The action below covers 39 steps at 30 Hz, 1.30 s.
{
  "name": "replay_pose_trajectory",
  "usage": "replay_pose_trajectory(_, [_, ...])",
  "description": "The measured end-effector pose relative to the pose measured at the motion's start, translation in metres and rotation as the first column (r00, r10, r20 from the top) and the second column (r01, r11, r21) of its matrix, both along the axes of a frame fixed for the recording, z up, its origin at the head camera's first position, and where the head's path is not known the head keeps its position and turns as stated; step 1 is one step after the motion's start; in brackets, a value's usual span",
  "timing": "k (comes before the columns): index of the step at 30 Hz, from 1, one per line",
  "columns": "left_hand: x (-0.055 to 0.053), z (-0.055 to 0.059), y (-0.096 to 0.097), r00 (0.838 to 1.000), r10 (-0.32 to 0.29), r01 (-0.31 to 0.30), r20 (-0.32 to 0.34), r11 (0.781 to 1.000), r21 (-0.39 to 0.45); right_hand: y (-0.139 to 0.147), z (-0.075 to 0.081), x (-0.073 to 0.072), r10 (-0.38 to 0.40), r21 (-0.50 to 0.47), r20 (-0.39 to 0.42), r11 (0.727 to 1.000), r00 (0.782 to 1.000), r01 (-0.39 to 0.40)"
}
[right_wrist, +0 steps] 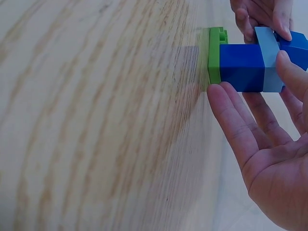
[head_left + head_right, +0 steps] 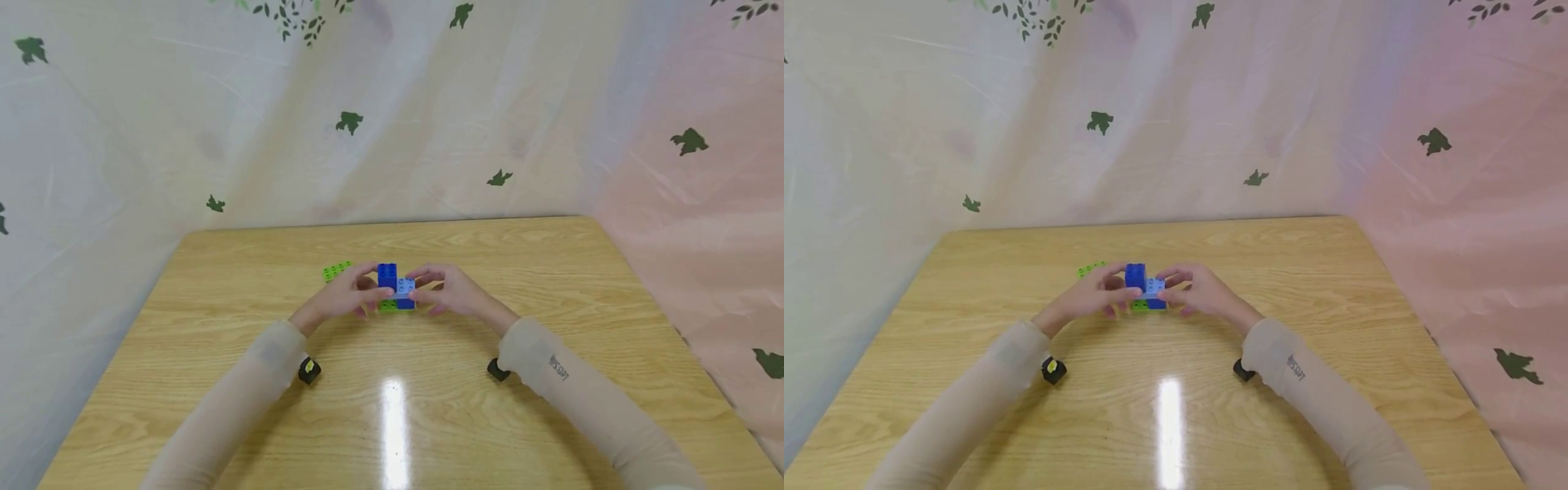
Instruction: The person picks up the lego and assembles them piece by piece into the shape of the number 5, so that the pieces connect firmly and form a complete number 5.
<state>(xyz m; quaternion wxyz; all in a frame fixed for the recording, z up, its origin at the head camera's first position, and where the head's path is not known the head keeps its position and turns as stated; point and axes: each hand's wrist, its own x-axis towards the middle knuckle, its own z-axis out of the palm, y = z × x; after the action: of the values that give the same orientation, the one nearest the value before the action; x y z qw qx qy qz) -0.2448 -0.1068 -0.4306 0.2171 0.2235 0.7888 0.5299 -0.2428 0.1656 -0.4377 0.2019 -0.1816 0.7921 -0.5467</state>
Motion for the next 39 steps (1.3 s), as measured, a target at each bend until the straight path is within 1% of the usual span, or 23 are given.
replay_pose_trajectory(3, [0.0000, -0.0016, 0.0001, 1.000, 0.005, -0.005, -0.005, 1.000, 0.015, 0.0001, 0.0010, -0.0002, 0.001, 0.001, -0.004, 1.000, 1.000, -0.001])
replay_pose_trajectory(8, [-0.0007, -0.0032, 0.0000, 1.000, 0.014, -0.014, -0.014, 1.000, 0.009, 0.0002, 0.0017, -0.0005, 0.012, -0.004, -0.016, 1.000, 1.000, -0.012])
replay_pose_trajectory(14, [-0.0005, -0.0032, -0.0005, 1.000, 0.003, -0.003, -0.017, 1.000, 0.000, 0.0005, 0.0010, -0.0006, 0.015, -0.014, -0.011, 1.000, 1.000, -0.015])
replay_pose_trajectory(17, [0.0003, -0.0024, -0.0004, 0.999, -0.003, 0.003, -0.040, 1.000, -0.011, 0.0003, 0.0012, -0.0003, 0.014, -0.015, -0.007, 1.000, 1.000, -0.014])
replay_pose_trajectory(21, [0.0009, -0.0018, -0.0015, 0.997, -0.008, 0.004, -0.072, 0.999, -0.048, -0.0001, 0.0023, 0.0006, 0.016, -0.011, -0.006, 1.000, 1.000, -0.016])
replay_pose_trajectory(24, [0.0010, -0.0013, -0.0024, 0.998, -0.005, 0.002, -0.055, 0.999, -0.054, -0.0007, 0.0026, 0.0008, 0.014, -0.015, -0.004, 1.000, 1.000, -0.014])
replay_pose_trajectory(29, [-0.0016, -0.0003, -0.0040, 1.000, -0.015, 0.015, -0.006, 0.999, -0.029, -0.0018, 0.0013, -0.0009, 0.014, -0.028, -0.006, 1.000, 1.000, -0.014])
replay_pose_trajectory(34, [-0.0052, -0.0012, -0.0042, 1.000, 0.004, -0.004, 0.028, 1.000, -0.009, -0.0025, 0.0005, -0.0023, 0.018, -0.042, -0.007, 0.999, 1.000, -0.018])
replay_pose_trajectory(39, [-0.0036, -0.0031, -0.0018, 0.999, -0.002, 0.001, 0.043, 1.000, 0.024, -0.0011, 0.0005, -0.0005, 0.025, -0.027, -0.020, 0.999, 0.999, -0.026])
